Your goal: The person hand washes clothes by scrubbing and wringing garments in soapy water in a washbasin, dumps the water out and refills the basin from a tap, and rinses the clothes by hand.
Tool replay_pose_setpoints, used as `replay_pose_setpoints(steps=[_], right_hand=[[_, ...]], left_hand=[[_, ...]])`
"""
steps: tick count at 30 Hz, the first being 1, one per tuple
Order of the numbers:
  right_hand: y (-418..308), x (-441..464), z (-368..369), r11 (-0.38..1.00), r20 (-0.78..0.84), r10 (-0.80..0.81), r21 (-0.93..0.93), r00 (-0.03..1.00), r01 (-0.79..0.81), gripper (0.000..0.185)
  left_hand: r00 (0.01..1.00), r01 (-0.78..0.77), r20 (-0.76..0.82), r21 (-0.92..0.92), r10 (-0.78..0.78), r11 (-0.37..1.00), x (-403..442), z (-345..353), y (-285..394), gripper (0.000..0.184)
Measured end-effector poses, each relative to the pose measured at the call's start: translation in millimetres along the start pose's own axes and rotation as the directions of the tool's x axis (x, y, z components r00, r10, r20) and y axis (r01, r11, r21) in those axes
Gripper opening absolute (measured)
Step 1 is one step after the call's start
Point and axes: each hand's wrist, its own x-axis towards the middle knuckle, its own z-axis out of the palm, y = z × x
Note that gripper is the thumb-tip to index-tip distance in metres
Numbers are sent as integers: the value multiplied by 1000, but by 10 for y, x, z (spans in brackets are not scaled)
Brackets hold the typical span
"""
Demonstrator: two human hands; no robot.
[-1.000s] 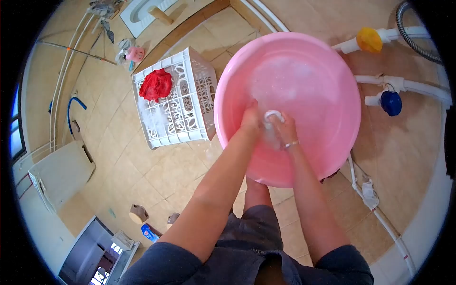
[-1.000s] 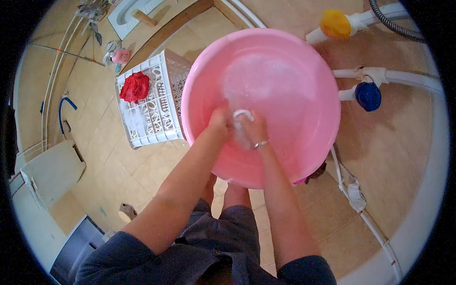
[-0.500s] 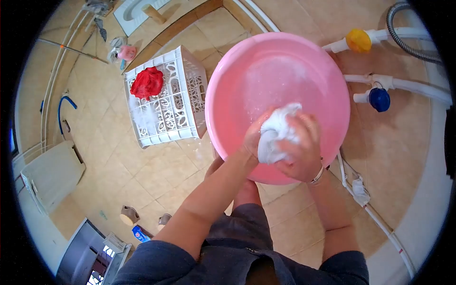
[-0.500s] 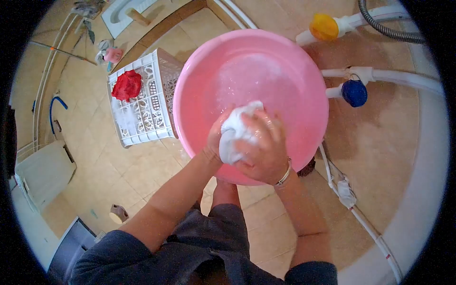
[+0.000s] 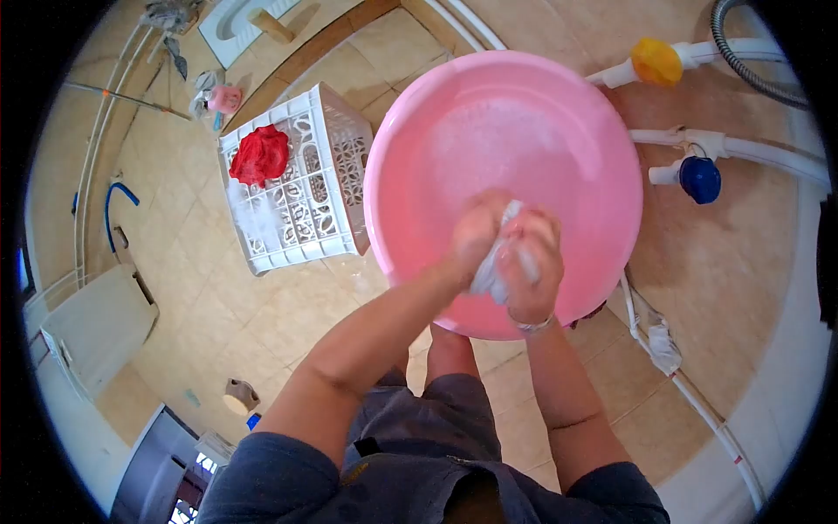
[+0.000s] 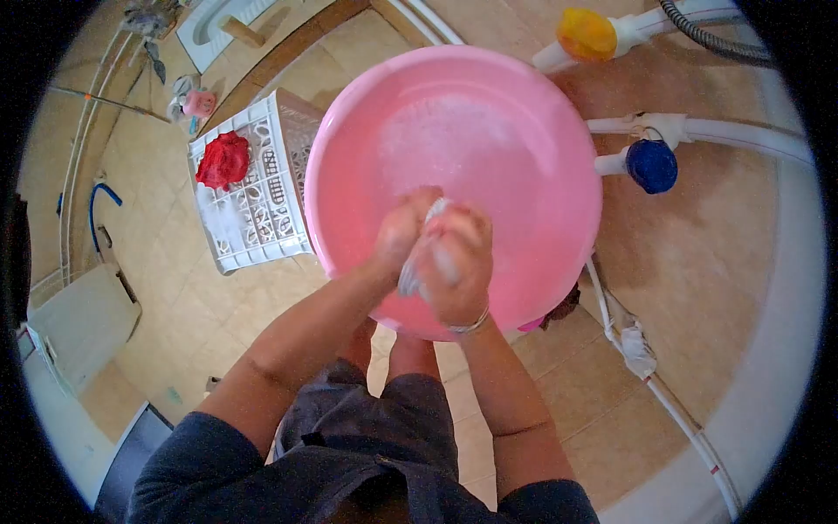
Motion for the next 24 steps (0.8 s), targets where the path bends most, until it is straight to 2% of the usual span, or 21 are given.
replay_pose_setpoints(steps=[1,2,3,4,5,6,7,8,9,11,12,13,14,15,16,17,18,19,21,22,24], right_hand=[[122,-17,58,904,-53,394,201,918,-377,18],[357,29,2,753,76,601,280,795,-596,20],[712,92,-137,546,216,753,321,621,-774,23],[1320,34,-244,720,134,693,-63,709,-692,24],[1743,-33,-296,741,103,598,-449,795,-499,26],[1713,-29,-284,741,107,598,-451,794,-497,26],[1625,-12,-249,600,102,524,-749,845,-282,27],[1562,2,-193,352,127,447,-935,886,-43,30],[1584,-38,-79,348,124,447,-936,886,-45,30],[1660,-189,145,699,336,332,-715,882,9,30],[1394,-87,74,731,454,398,-682,797,23,31],[1461,-67,25,733,457,396,-680,797,26,31],[1609,-30,-42,479,189,613,-861,768,-171,34],[1763,-48,22,328,34,683,-907,730,-265,35],[1923,-68,85,164,-122,733,-923,669,-348,36],[2149,-152,210,376,-120,761,-719,637,-585,34],[2246,-198,254,521,-109,786,-414,608,-747,34],[1699,-65,283,607,-127,740,-297,660,-737,32],[833,-7,455,820,-96,553,-110,827,-561,28],[721,-82,492,912,-56,406,-29,912,-408,27],[579,-92,465,933,-34,350,-81,936,-352,23]], left_hand=[[986,-122,-86,216,143,969,67,-88,-8,12],[946,-214,-133,429,296,877,122,-171,-16,12],[948,-212,-127,432,292,877,137,-257,32,12],[867,-210,-33,880,496,427,144,-365,106,14],[785,-68,164,981,597,-180,149,-430,130,19],[785,-65,159,982,598,-176,186,-489,47,19],[833,16,88,983,546,-182,239,-562,-69,26],[871,92,16,976,492,-196,305,-630,-172,34],[871,88,20,977,491,-196,362,-642,-188,34],[949,224,-246,967,199,125,486,-658,-206,45],[948,225,-248,966,199,129,591,-765,-296,45],[941,171,-171,985,290,29,721,-939,-431,45],[924,124,-84,989,374,-83,786,-1046,-467,45],[922,128,-85,988,378,-91,779,-1057,-428,45],[950,117,-178,965,258,235,761,-1029,-398,43],[969,129,-221,833,111,538,747,-973,-373,42],[971,122,-212,834,107,538,666,-818,-286,42],[915,359,-341,440,-217,823,540,-587,-123,39],[790,548,-282,-74,-545,833,517,-482,-125,36],[907,366,-127,-228,-400,902,563,-583,-311,32],[997,29,79,-562,19,826,636,-746,-569,24]])
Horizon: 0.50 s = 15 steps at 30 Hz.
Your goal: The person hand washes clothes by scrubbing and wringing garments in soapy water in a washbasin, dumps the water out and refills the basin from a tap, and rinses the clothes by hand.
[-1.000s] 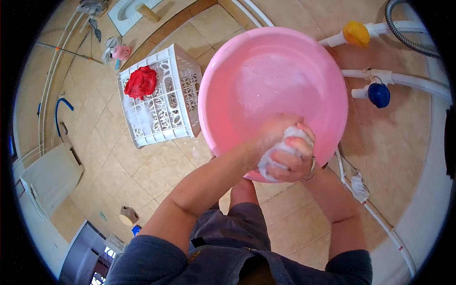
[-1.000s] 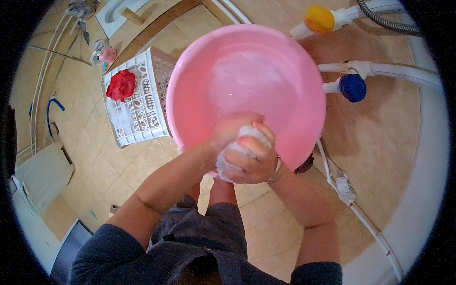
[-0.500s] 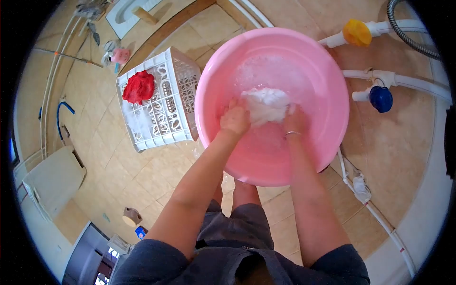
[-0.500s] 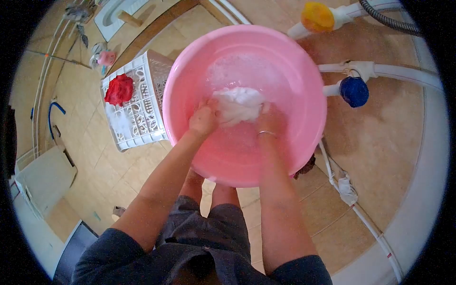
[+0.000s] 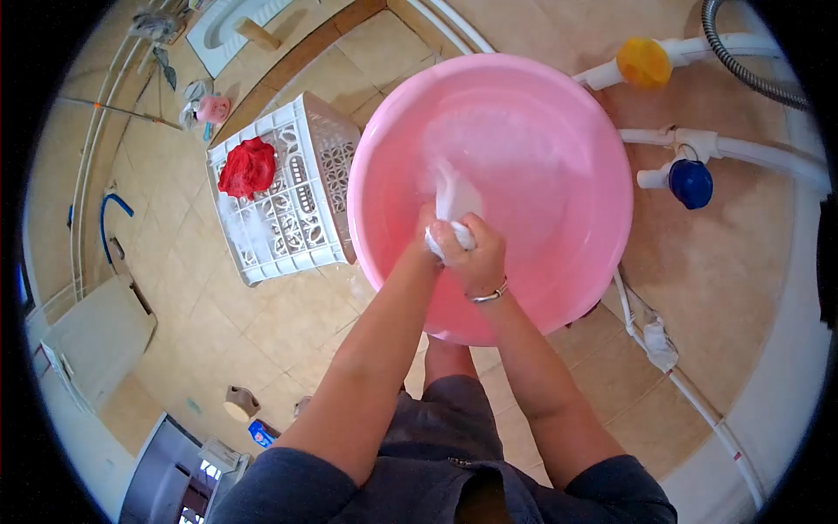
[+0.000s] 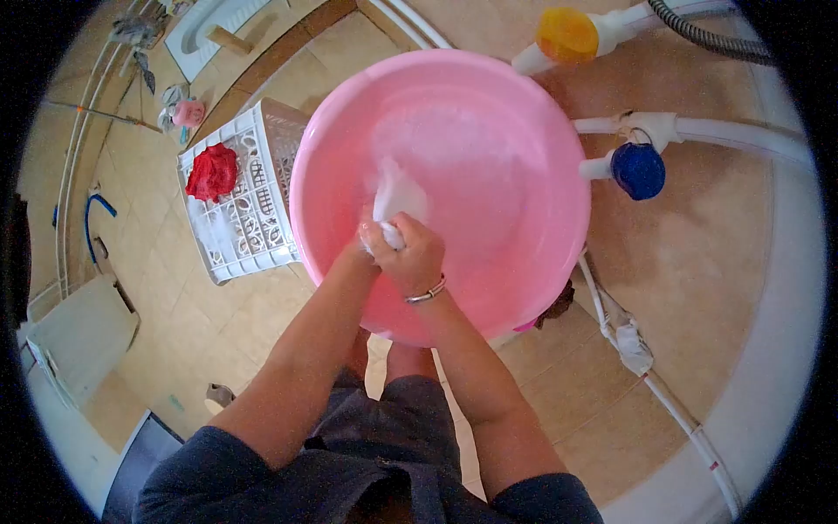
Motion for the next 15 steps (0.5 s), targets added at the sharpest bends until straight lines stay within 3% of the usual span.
replay_pose_setpoints(steps=[1,2,3,4,5,6,7,9,11,13,15], right_hand=[[-25,-21,-14,996,19,-68,-51,997,69,19],[55,47,-41,999,-140,48,10,989,-47,25],[216,145,-149,975,-132,184,-97,974,-197,28],[395,194,-296,917,-136,321,-205,937,-343,31],[554,224,-416,824,39,332,-498,942,-270,33],[652,280,-493,672,200,380,-730,903,-121,36],[541,341,-565,671,197,380,-731,904,-123,36],[364,485,-715,409,205,628,-908,750,-95,40],[856,583,-655,722,105,431,-636,896,-273,51],[853,723,-340,889,80,94,-456,992,-47,59],[811,766,-42,924,304,-28,-356,952,141,60]], left_hand=[[1000,6,-5,2,-6,1000,-63,194,21,24],[980,-76,-126,473,152,878,-156,583,83,23],[927,-70,-147,834,344,547,-178,810,118,22],[938,4,-78,977,337,213,-122,730,184,28],[938,0,-74,977,339,213,-141,711,236,28],[937,47,-1,991,350,-123,-142,707,297,35],[941,96,65,891,333,-444,-156,679,332,44],[928,111,70,886,366,-451,-74,314,357,48],[912,139,66,878,406,-457,-28,228,352,52],[883,329,-218,919,416,-217,-28,399,319,60],[879,346,-244,917,411,-196,-24,415,310,63]])
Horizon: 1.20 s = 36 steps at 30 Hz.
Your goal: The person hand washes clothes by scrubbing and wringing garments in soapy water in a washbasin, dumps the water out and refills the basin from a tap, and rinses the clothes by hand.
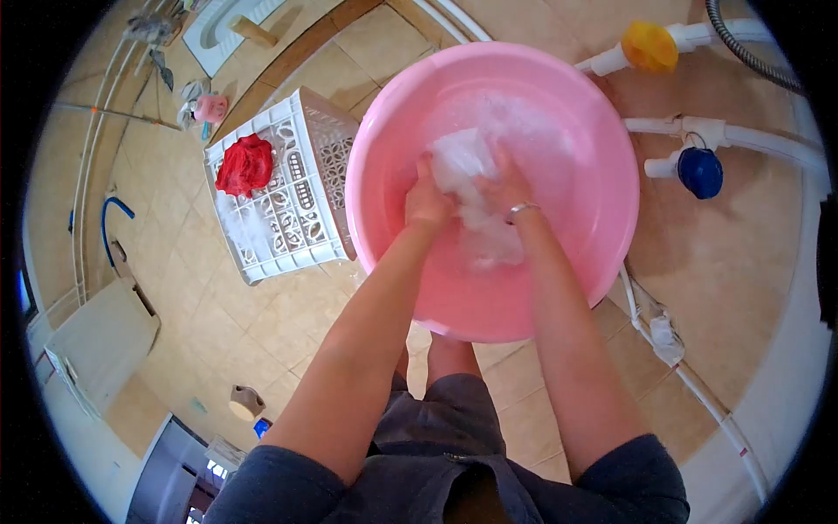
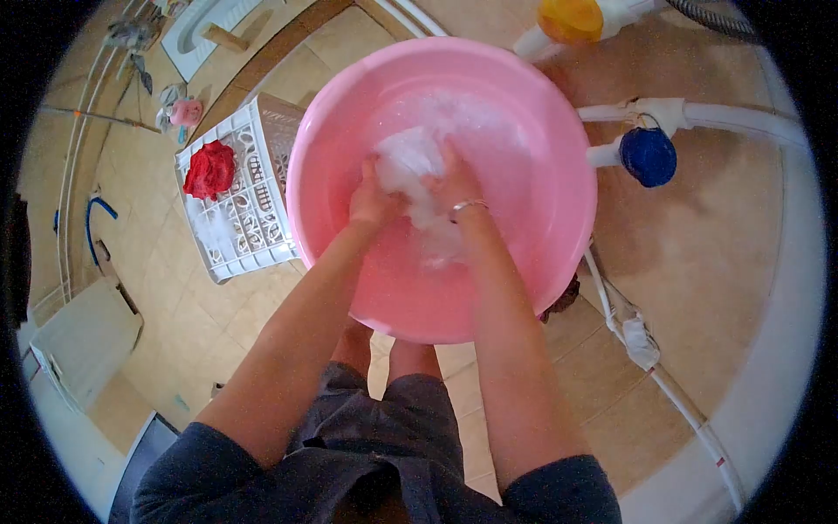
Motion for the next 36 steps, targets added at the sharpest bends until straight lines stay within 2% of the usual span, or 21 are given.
replay_pose_setpoints(steps=[1,2,3,5,6,7,8,10,11,13,16,18,20,22,25,28,30,32,34,35,36], right_hand=[[53,81,41,1000,-5,1,2,1000,-1,60],[99,175,100,998,223,66,-35,973,-60,58],[122,174,147,990,445,138,-84,885,-112,55],[-77,189,-232,960,376,229,66,898,-272,51],[-178,189,-481,887,318,327,222,890,-406,46],[-202,138,-649,883,162,246,370,956,-290,40],[-231,72,-817,858,-10,174,493,985,-147,34],[-439,-25,-1247,646,-74,83,764,994,2,31],[-639,-94,-1447,642,-144,21,760,989,98,31],[-890,-245,-1707,633,-227,-38,748,973,199,31],[-997,-433,-1839,598,-348,-145,715,926,363,30],[-930,-594,-1785,756,-363,-291,480,885,445,30],[-791,-699,-1743,832,-259,-286,411,922,374,26],[-456,-767,-1558,974,-120,-210,65,970,219,23],[110,-836,-1139,979,10,-53,196,999,50,25],[377,-834,-844,996,289,57,-80,956,-35,36],[117,-672,-1022,970,400,245,-104,883,-222,40],[25,-518,-964,910,501,404,-140,765,-389,46],[151,-413,-692,671,85,630,441,772,-596,42],[537,-354,-204,798,-76,550,342,832,-496,41],[606,-338,39,836,-50,479,330,876,-438,39]], left_hand=[[1000,21,9,-19,-21,1000,13,-4,13,68],[1000,17,4,-14,-17,1000,229,154,-184,68],[998,-48,-61,-274,32,961,552,466,-593,63],[988,-134,-139,-514,72,847,616,387,-689,59],[996,-84,15,-229,90,970,368,-1,-384,48],[985,-69,167,84,55,994,124,-332,-136,37],[984,-75,167,80,60,994,-26,-531,-37,37],[820,-558,37,272,571,784,-280,-844,124,20],[816,-563,31,274,578,780,-407,-964,229,20],[846,-507,-19,-338,533,793,-638,-1168,425,19],[833,-524,-93,-448,545,724,-947,-1395,695,14],[847,-495,-27,-404,531,769,-1061,-1411,720,21],[738,-673,-209,-294,642,678,-1072,-1124,583,24],[685,-723,-81,-193,724,663,-1078,-807,444,30],[663,-741,54,-99,747,664,-1043,-274,249,33],[811,-505,344,-2,474,863,-829,271,-107,30],[799,-594,235,172,553,786,-589,556,-445,35],[965,-259,-1,122,261,958,-556,310,-239,40],[926,-236,-300,13,229,972,-367,100,-176,40],[927,-237,-296,18,232,971,-294,137,-115,40],[974,66,-172,-400,-145,914,-235,209,-29,37]])
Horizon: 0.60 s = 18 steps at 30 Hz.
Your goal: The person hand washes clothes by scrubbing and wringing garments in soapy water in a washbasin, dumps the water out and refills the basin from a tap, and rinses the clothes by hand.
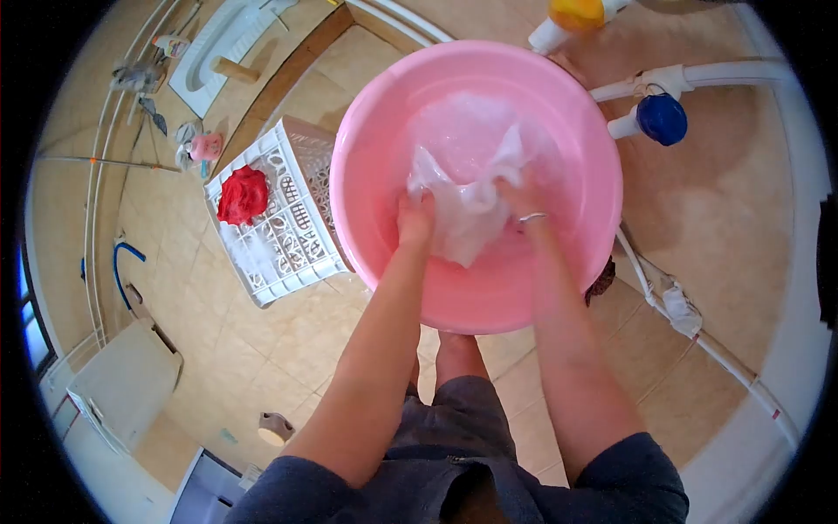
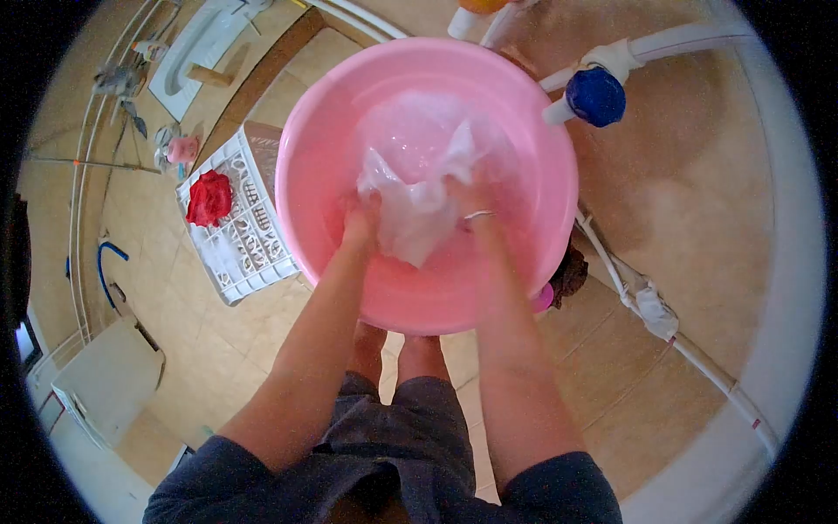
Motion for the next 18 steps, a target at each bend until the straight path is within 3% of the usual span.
replay_pose_setpoints(steps=[1,2,4,5,7,8,9,10,11,12,14,15,16,17,18], right_hand=[[121,30,211,998,52,-70,-2,996,70,37],[-111,-140,334,993,255,-71,111,964,44,35],[-879,-672,320,989,142,-100,-94,985,114,32],[-966,-735,258,990,146,-97,-91,985,111,32],[-1010,-806,200,988,148,-71,-125,986,89,48],[-928,-707,124,994,67,-58,-93,996,64,45],[-821,-537,-8,997,-20,-52,-60,998,50,42],[-707,-454,-132,958,107,-64,-273,992,91,42],[-596,-379,-254,871,229,-49,-467,972,154,42],[-491,-313,-384,869,227,-52,-470,973,156,42],[-333,-241,-577,826,533,86,-510,841,239,41],[-346,-144,-577,822,535,89,-516,840,241,41],[-380,2,-562,882,406,278,-468,871,-64,41],[-388,82,-542,858,292,474,-364,830,-362,41],[-297,94,-431,858,292,475,-363,830,-363,41]], left_hand=[[981,194,57,-169,-187,966,72,70,-6,36],[923,383,113,-316,-367,868,143,139,-10,35],[846,520,480,-644,-233,561,341,235,-252,30],[846,521,477,-643,-238,562,336,199,-257,30],[907,239,411,-690,97,684,254,62,-212,28],[907,246,412,-685,86,685,225,8,-160,28],[940,140,340,-501,44,854,224,-39,-39,29],[966,46,256,-270,26,962,236,-81,25,30],[979,-76,175,-154,103,985,272,-125,5,34],[979,-77,176,-159,105,984,282,-152,8,34],[984,-173,97,356,147,918,240,-166,-14,43],[985,-168,97,349,143,922,219,-139,-22,43],[935,-301,2,534,355,790,197,-99,-24,45],[826,-372,-44,707,563,601,183,-63,-22,48],[825,-373,-43,708,563,600,176,-52,83,48]])
